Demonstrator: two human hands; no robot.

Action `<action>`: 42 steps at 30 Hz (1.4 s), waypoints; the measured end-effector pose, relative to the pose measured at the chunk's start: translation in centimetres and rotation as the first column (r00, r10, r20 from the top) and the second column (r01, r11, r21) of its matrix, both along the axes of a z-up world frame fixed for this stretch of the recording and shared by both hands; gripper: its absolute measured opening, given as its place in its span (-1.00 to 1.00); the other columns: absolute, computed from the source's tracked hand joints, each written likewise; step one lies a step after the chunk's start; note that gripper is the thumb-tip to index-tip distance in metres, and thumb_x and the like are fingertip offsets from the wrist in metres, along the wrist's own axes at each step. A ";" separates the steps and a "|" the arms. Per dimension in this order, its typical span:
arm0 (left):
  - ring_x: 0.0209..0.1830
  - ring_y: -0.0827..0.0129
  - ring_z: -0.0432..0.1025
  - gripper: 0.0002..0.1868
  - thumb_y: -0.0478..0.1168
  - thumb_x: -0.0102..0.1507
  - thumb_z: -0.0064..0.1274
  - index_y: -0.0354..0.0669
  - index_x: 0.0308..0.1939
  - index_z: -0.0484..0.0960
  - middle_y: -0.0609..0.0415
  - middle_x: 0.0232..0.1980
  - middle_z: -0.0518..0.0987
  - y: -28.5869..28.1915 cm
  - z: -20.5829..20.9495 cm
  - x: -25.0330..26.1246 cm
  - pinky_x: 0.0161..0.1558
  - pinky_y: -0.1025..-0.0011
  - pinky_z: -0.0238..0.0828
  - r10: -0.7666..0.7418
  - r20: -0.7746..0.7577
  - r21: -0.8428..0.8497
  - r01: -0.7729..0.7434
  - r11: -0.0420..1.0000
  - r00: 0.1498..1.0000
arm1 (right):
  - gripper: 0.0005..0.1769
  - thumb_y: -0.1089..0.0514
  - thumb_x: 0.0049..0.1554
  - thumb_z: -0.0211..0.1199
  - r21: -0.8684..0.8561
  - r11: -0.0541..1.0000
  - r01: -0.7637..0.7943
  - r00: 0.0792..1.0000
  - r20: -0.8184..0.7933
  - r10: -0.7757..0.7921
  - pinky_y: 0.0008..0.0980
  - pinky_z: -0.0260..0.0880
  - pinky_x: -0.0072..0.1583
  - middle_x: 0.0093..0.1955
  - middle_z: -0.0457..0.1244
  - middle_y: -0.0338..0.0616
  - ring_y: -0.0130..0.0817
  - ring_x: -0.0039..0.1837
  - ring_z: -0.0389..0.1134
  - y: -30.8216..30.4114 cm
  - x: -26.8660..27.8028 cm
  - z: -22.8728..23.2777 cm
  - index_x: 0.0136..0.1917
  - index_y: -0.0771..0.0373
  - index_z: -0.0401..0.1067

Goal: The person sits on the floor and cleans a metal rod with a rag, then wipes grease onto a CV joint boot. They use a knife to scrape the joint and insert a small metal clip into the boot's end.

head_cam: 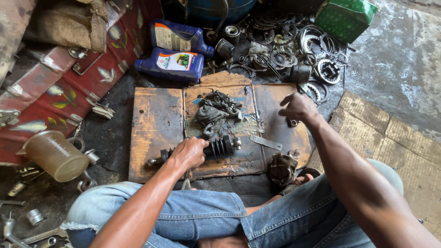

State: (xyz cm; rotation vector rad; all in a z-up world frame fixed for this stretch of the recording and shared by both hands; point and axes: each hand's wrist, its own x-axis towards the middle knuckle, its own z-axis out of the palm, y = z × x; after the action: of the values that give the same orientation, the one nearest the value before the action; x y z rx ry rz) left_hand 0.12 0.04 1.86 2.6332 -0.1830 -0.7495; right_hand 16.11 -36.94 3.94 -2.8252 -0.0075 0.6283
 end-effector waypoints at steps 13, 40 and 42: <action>-0.66 0.33 0.43 -0.41 -0.51 0.19 0.00 -0.15 0.33 0.48 -0.07 -0.55 0.59 0.1 -0.1 0.3 -0.20 0.34 0.64 -0.030 0.024 -0.006 0.031 1.000 0.999 | -0.71 0.10 0.14 0.30 0.639 0.537 0.550 0.781 -0.166 -0.602 -0.28 0.22 -0.23 -0.24 0.28 -0.05 -0.35 -0.27 0.16 -6.7 3.8 -3.4 0.08 0.32 0.53; -0.51 0.23 0.55 -0.39 -0.52 0.17 -0.01 -0.08 0.31 0.51 -0.16 -0.33 0.68 0.0 -0.3 0.2 -0.11 0.30 0.64 -0.044 0.048 0.029 0.043 0.999 0.998 | -0.52 -0.11 -0.05 0.55 0.085 0.931 0.354 0.915 0.176 -0.364 -0.29 0.34 -0.25 -0.23 0.37 0.04 -0.30 -0.28 0.32 -2.0 3.7 -3.7 -0.23 0.40 0.58; -0.56 0.27 0.51 -0.37 -0.55 0.17 -0.04 -0.09 0.33 0.49 -0.13 -0.38 0.67 -0.1 -0.3 0.2 -0.15 0.33 0.65 -0.028 0.038 0.023 0.027 0.999 0.999 | -0.62 -0.05 0.01 0.53 0.125 0.934 0.334 0.921 0.165 -0.352 -0.30 0.34 -0.26 -0.21 0.40 0.00 -0.33 -0.28 0.32 -2.2 3.8 -3.6 -0.16 0.33 0.61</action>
State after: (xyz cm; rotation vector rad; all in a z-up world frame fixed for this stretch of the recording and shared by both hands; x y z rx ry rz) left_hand 0.29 -0.03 1.57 2.6727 -0.2228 -0.7149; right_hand 19.91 -39.14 0.31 -2.6857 0.4063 0.2775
